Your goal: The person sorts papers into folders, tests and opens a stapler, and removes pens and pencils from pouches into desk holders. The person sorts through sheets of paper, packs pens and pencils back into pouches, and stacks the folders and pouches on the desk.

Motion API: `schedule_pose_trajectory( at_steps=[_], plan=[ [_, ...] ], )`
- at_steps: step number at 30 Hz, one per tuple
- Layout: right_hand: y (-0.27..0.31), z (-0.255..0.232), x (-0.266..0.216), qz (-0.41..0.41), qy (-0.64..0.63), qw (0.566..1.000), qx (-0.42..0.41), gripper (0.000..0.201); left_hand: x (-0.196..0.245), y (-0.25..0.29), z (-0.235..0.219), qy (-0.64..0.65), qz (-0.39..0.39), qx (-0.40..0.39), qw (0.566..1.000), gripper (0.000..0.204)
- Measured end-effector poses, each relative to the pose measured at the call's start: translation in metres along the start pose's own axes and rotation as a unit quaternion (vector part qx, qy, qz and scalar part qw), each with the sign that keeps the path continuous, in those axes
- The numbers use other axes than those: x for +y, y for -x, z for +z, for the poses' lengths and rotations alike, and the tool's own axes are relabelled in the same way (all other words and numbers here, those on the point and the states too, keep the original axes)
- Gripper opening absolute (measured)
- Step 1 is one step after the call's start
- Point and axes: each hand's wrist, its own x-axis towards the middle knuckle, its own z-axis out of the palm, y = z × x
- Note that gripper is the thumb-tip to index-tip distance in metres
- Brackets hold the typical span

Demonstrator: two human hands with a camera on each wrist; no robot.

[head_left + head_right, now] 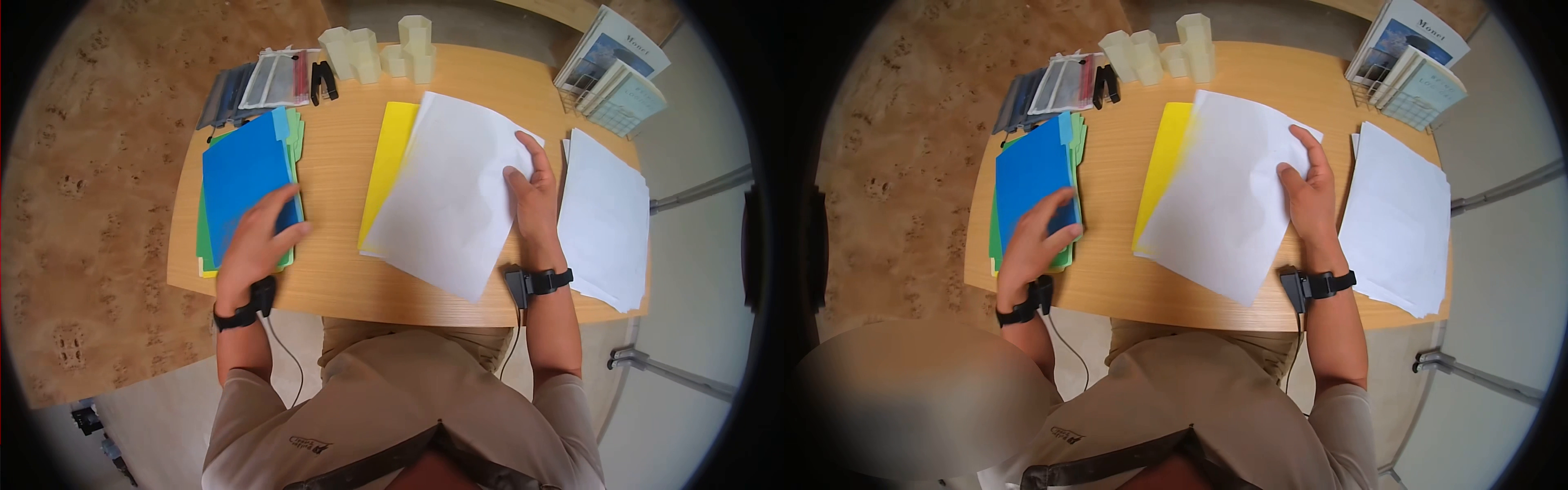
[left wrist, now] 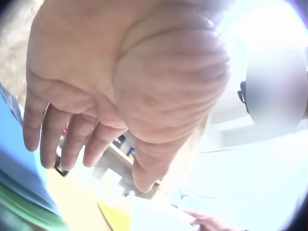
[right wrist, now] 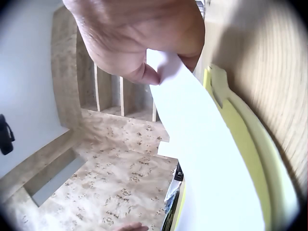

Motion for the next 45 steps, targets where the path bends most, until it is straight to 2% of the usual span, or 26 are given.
schedule_pose_trajectory(
  at_steps=[4, 6, 7, 9, 10, 11, 12, 13, 14, 16, 19, 20, 21, 22, 24, 27, 29, 30, 32, 33, 36, 37, 38, 39, 42, 45],
  plan=[
    [0.01, 0.008, -0.02, -0.026, -0.041, 0.998, -0.036, 0.058, 0.038, -0.05, 0.053, 0.128, 0.055, -0.008, 0.99, 0.055],
    [0.015, 0.006, -0.034, -0.038, -0.025, 0.998, -0.053, 0.063, 0.044, -0.076, 0.084, 0.32, 0.017, -0.048, 0.946, 0.048],
    [0.015, 0.004, -0.031, -0.056, -0.016, 0.998, -0.028, 0.067, 0.051, -0.082, 0.088, 0.324, 0.027, -0.059, 0.944, 0.048],
    [0.019, -0.004, -0.033, -0.078, -0.004, 0.997, 0.007, 0.071, 0.067, -0.093, 0.093, 0.392, 0.006, -0.16, 0.906, 0.04],
    [0.025, -0.007, -0.04, -0.02, -0.028, 0.999, 0.009, 0.076, 0.073, -0.095, 0.096, 0.392, 0.012, -0.169, 0.904, 0.04],
    [0.031, -0.01, -0.044, 0.038, -0.053, 0.998, 0.009, 0.08, 0.077, -0.096, 0.1, 0.408, 0.015, -0.139, 0.902, 0.037],
    [0.037, -0.015, -0.045, 0.037, -0.049, 0.998, 0.015, 0.08, 0.081, -0.097, 0.104, 0.424, 0.017, -0.109, 0.899, 0.034],
    [0.043, -0.02, -0.044, 0.044, 0.012, 0.999, 0.017, 0.083, 0.084, -0.099, 0.107, 0.425, 0.019, -0.114, 0.898, 0.034],
    [0.048, -0.023, -0.042, 0.052, 0.073, 0.996, 0.018, 0.085, 0.084, -0.1, 0.109, 0.416, 0.022, -0.118, 0.902, 0.033],
    [0.053, -0.035, -0.036, 0.033, 0.041, 0.998, 0.046, 0.084, 0.085, -0.102, 0.111, 0.406, 0.025, -0.121, 0.906, 0.032],
    [0.055, -0.09, -0.061, 0.028, 0.163, 0.98, 0.111, 0.079, 0.08, -0.1, 0.109, 0.343, 0.014, -0.144, 0.928, 0.037],
    [0.052, -0.109, -0.069, 0.017, 0.182, 0.972, 0.145, 0.076, 0.078, -0.097, 0.105, 0.218, 0.075, -0.12, 0.966, 0.043],
    [0.051, -0.132, -0.074, 0.011, 0.195, 0.967, 0.164, 0.075, 0.076, -0.094, 0.101, 0.089, 0.136, -0.093, 0.982, 0.049],
    [0.05, -0.155, -0.079, 0.005, 0.209, 0.961, 0.183, 0.073, 0.07, -0.091, 0.101, 0.089, 0.134, -0.091, 0.983, 0.049],
    [0.049, -0.2, -0.074, 0.006, 0.242, 0.946, 0.216, 0.072, 0.059, -0.085, 0.104, -0.086, 0.188, -0.068, 0.976, 0.065],
    [0.048, -0.234, -0.065, 0.038, 0.325, 0.917, 0.229, 0.07, 0.065, -0.08, 0.098, -0.139, 0.123, -0.099, 0.978, 0.078],
    [0.047, -0.252, -0.057, 0.073, 0.409, 0.877, 0.243, 0.068, 0.056, -0.082, 0.102, -0.156, 0.113, -0.089, 0.977, 0.082],
    [0.046, -0.263, -0.049, 0.074, 0.409, 0.877, 0.242, 0.068, 0.053, -0.084, 0.103, -0.173, 0.104, -0.079, 0.976, 0.086],
    [0.043, -0.263, -0.045, -0.074, 0.567, 0.776, 0.266, 0.061, 0.06, -0.086, 0.098, -0.166, 0.087, -0.095, 0.978, 0.087],
    [0.044, -0.263, -0.044, -0.073, 0.568, 0.776, 0.266, 0.061, 0.062, -0.086, 0.096, -0.159, 0.071, -0.11, 0.979, 0.088],
    [0.047, -0.155, -0.075, -0.073, 0.468, 0.863, 0.175, 0.046, 0.062, -0.085, 0.097, -0.147, 0.081, -0.095, 0.981, 0.089],
    [0.048, -0.128, -0.07, -0.047, 0.376, 0.921, 0.095, 0.045, 0.061, -0.086, 0.098, -0.149, 0.082, -0.097, 0.981, 0.089],
    [0.048, -0.101, -0.059, -0.027, 0.344, 0.938, 0.033, 0.044, 0.06, -0.087, 0.099, -0.13, 0.087, -0.089, 0.984, 0.089],
    [0.05, -0.076, -0.05, 0.042, 0.258, 0.965, -0.012, 0.045, 0.06, -0.087, 0.099, -0.11, 0.091, -0.08, 0.986, 0.089],
    [0.044, -0.029, -0.029, 0.068, 0.32, 0.939, -0.101, 0.057, 0.063, -0.087, 0.096, -0.083, 0.08, -0.071, 0.991, 0.089],
    [0.036, -0.012, -0.015, 0.07, 0.375, 0.919, -0.101, 0.06, 0.059, -0.089, 0.097, -0.064, 0.066, -0.05, 0.994, 0.087]
  ],
)
